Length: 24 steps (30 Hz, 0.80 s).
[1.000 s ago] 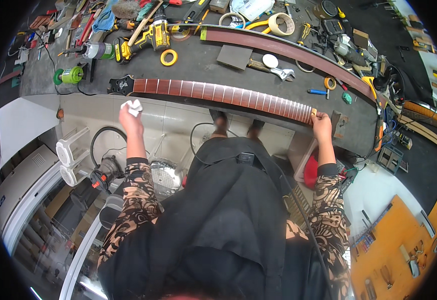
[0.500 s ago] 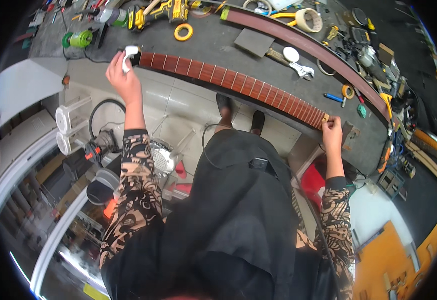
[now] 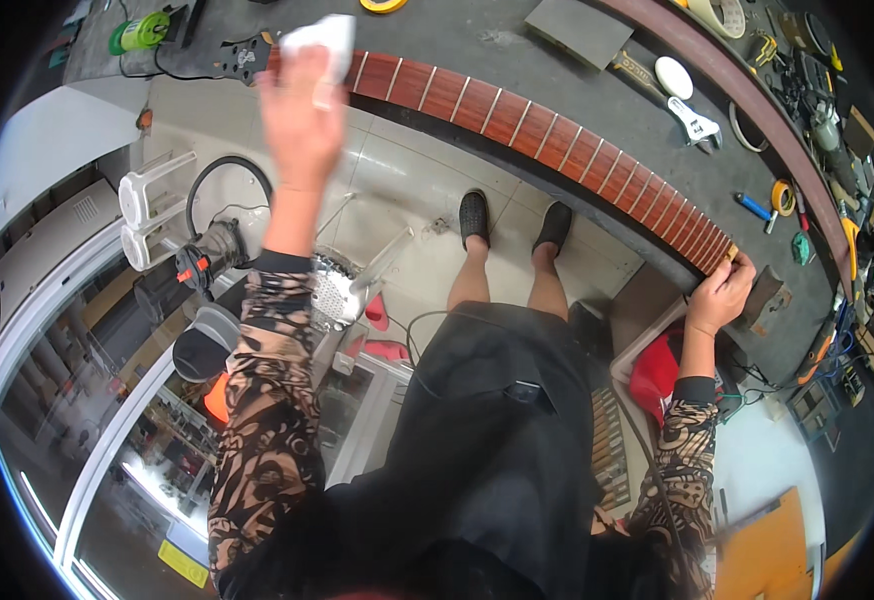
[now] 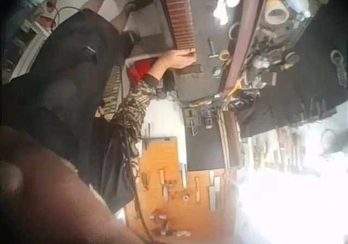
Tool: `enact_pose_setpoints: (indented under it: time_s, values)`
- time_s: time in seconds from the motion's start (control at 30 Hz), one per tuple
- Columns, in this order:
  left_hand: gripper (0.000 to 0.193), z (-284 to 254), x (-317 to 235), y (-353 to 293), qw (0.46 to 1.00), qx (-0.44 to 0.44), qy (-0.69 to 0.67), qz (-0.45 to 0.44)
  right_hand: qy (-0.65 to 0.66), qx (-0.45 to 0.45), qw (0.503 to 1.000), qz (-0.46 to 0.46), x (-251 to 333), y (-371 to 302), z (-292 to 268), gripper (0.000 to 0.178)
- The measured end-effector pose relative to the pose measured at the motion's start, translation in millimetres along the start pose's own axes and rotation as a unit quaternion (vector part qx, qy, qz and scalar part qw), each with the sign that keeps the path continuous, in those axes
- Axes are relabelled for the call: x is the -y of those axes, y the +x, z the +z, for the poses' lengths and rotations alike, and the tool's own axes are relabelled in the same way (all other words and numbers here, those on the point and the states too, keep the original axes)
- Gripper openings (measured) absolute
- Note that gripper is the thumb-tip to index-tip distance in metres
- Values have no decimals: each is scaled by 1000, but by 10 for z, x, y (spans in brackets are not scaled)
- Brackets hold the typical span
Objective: The person uses an electric sander to smooth the back of a yellow guitar neck. They then wipe the neck with a white cloth, applying a liquid from a bottle to clean and finish the surface. The person works on both the back and the fretboard of the neck.
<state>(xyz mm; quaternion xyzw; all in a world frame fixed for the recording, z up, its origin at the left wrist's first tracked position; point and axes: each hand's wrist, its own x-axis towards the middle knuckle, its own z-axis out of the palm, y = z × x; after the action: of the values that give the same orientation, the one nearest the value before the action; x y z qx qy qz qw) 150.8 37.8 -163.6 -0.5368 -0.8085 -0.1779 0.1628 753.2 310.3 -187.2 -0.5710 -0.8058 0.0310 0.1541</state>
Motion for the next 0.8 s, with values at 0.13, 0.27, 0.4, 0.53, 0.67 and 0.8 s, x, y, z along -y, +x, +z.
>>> enact_pose_setpoints:
  time_s: [0.13,0.27,0.4,0.53,0.67,0.8]
  values:
    - [46,224,-482,-11,994,-56,-88,-22,-5,-13,1000,5,-14,-24,35,28]
    - [50,117,-1560,-91,967,54,-229,100,-4,-25,1000,-14,-34,2,58,30]
    - [53,67,-142,-9,997,18,-56,58,5,-31,999,-4,-101,-57,75,32]
    - [46,-109,443,25,999,27,-34,-6,0,-32,999,-7,-90,-48,85,32]
    - [50,-31,534,47,999,-8,-34,-27,9,-37,999,-8,-57,-73,101,30]
    - [53,41,314,0,999,-2,-25,-40,9,-57,998,-14,-70,-44,99,25]
